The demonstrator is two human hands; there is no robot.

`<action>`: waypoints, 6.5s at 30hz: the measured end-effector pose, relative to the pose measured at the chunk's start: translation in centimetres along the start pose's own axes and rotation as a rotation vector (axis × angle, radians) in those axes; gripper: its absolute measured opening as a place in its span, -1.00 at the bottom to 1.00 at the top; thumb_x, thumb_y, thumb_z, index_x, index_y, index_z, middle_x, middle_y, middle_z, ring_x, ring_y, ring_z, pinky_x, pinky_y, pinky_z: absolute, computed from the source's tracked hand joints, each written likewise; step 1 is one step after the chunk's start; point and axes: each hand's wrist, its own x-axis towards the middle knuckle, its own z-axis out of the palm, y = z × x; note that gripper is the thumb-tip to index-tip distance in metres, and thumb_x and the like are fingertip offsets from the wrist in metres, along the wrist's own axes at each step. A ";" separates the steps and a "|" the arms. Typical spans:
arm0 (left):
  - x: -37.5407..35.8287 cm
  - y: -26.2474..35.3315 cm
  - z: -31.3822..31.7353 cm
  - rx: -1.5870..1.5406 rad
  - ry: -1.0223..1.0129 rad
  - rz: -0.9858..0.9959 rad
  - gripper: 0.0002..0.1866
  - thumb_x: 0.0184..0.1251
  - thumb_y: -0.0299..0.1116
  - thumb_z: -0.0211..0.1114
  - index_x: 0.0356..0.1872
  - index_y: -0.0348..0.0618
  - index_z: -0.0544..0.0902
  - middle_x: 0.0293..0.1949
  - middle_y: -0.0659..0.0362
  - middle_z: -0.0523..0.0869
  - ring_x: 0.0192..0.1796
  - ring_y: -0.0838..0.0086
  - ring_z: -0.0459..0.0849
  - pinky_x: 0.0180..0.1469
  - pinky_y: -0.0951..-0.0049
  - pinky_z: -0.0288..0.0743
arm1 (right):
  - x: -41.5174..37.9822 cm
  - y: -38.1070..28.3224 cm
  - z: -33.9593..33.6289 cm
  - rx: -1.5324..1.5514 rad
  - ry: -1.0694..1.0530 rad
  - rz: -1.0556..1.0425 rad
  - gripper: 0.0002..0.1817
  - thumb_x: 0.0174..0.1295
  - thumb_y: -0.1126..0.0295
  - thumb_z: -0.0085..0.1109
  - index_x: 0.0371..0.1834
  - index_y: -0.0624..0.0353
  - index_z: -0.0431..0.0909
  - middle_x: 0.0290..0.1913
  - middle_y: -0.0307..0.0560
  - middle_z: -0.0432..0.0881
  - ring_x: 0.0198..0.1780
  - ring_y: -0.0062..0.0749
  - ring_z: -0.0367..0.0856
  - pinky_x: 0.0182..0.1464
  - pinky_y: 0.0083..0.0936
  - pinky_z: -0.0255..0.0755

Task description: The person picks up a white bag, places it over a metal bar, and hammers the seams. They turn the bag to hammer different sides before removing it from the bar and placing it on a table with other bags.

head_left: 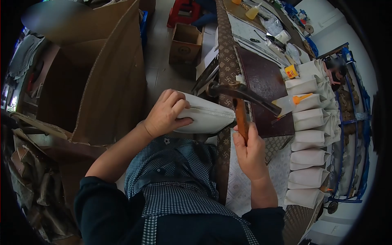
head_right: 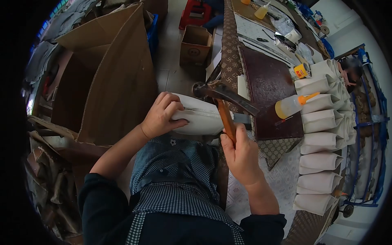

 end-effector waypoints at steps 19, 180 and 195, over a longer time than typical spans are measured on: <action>-2.7 -0.5 2.1 -0.124 0.252 -0.156 -0.44 -0.12 -0.24 0.69 -0.10 -0.10 0.56 0.23 -0.03 0.51 0.34 -0.01 0.44 0.32 0.06 0.48 | 0.8 0.6 0.7 -0.112 -0.240 0.057 -0.74 0.42 0.32 0.19 0.01 0.25 0.43 -0.44 0.16 0.69 -0.40 0.10 0.72 -0.38 -0.08 0.55; -3.7 4.2 -11.1 -0.213 0.379 -0.374 0.47 -0.13 0.06 0.71 0.68 -0.07 -0.20 0.54 -0.09 0.19 0.50 0.12 0.32 0.46 0.07 0.29 | -1.7 -6.4 -4.0 0.908 0.329 -0.362 -0.78 0.55 0.35 0.11 0.05 0.28 0.42 -0.25 -0.12 0.58 -0.29 -0.62 0.54 -0.26 -0.52 0.40; -9.5 2.4 -9.9 -0.594 0.267 -0.621 0.41 -0.13 -0.01 0.65 0.68 -0.07 -0.17 0.51 -0.04 0.26 0.44 0.18 0.41 0.44 0.15 0.35 | 3.7 2.4 12.2 0.561 0.083 0.089 -0.76 0.38 0.35 0.18 -0.30 0.37 0.55 -0.55 0.15 0.61 -0.56 -0.12 0.60 -0.46 -0.29 0.42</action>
